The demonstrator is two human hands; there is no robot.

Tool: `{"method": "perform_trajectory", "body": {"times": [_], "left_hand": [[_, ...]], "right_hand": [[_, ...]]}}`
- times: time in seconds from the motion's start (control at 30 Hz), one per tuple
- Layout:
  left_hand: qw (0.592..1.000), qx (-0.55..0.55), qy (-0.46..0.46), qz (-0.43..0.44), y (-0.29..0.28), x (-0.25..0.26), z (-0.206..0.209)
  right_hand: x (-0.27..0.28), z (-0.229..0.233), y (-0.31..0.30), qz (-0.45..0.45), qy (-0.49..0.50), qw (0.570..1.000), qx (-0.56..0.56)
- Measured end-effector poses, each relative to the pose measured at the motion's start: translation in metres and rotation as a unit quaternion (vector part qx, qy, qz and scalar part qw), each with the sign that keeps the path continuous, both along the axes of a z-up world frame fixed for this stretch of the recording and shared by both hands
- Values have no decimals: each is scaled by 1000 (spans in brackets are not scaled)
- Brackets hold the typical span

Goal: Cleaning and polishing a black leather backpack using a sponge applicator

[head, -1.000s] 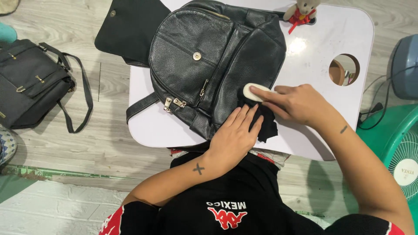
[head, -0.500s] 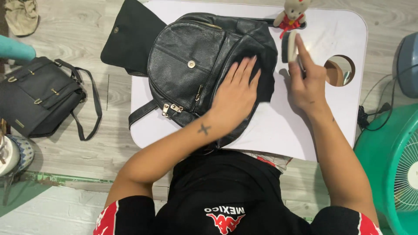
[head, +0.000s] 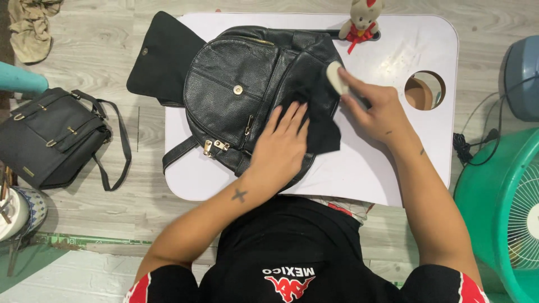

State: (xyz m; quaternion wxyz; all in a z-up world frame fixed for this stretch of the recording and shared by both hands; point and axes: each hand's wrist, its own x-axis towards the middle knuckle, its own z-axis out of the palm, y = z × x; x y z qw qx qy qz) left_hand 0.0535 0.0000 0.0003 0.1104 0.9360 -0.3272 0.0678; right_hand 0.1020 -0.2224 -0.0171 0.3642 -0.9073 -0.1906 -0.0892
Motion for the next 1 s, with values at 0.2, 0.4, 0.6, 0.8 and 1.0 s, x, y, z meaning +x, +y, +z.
{"method": "perform_trajectory", "body": {"times": [0.2, 0.4, 0.6, 0.8, 1.0], "left_hand": [[982, -137, 85, 98, 38, -21, 18], [958, -253, 95, 98, 44, -22, 7], [955, -269, 82, 99, 44, -21, 1], [950, -286, 74, 101, 46, -20, -3], [946, -296, 86, 101, 47, -19, -3]], "right_hand": [[-1, 16, 24, -39, -47, 990, -129], [-48, 49, 55, 76, 53, 981, -170], [-34, 72, 54, 72, 45, 946, -314], [14, 19, 28, -22, -127, 924, -359], [-12, 19, 27, -42, 9, 971, -234]]}}
